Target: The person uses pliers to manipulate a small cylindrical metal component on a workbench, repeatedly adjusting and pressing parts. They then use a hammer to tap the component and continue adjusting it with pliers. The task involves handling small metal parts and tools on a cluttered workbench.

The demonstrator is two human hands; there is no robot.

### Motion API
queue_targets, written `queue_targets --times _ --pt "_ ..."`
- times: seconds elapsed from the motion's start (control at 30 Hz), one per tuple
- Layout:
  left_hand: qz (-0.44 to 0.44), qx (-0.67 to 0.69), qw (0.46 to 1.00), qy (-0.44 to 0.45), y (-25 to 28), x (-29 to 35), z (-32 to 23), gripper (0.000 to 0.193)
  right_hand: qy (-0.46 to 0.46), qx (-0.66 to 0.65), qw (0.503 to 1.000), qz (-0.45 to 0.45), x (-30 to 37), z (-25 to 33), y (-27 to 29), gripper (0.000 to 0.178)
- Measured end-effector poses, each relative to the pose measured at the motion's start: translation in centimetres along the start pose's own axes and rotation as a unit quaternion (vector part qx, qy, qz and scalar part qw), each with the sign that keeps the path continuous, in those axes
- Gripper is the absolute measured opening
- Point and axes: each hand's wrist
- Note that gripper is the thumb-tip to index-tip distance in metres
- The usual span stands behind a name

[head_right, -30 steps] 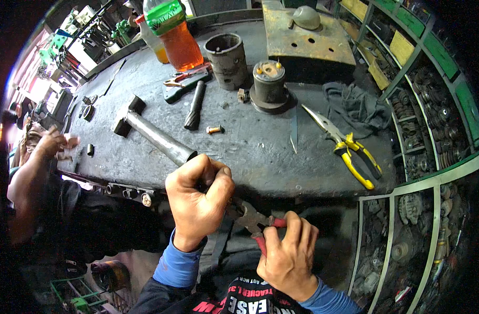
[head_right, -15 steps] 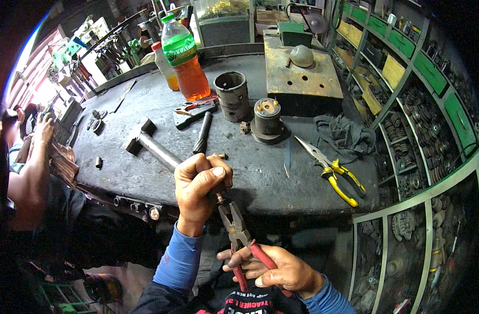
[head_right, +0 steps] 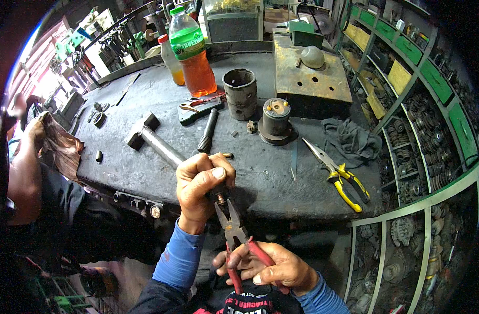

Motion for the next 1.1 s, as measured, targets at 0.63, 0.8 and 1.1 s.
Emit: queue_targets --times 0.63,0.8,1.1 --pt "-0.093 -0.162 0.982 -0.011 -1.7 1.7 0.3 0.031 0.257 0.570 0.741 -0.247 0.8 -1.0 -0.8 0.056" --pt "-0.056 -0.083 0.995 -0.001 -1.4 1.4 0.4 0.036 0.008 0.142 0.980 -0.137 1.7 -1.1 -0.6 0.062" --pt "-0.025 -0.031 0.999 0.009 -1.3 1.2 0.1 0.036 0.004 0.006 1.000 -0.026 0.9 -0.6 -0.1 0.056"
Point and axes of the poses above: each hand's wrist, its own x-axis away from the middle knuckle, its own y-axis out of the back of the hand, z = x × y, and after that the axes turned 15 degrees about -z, right-handed
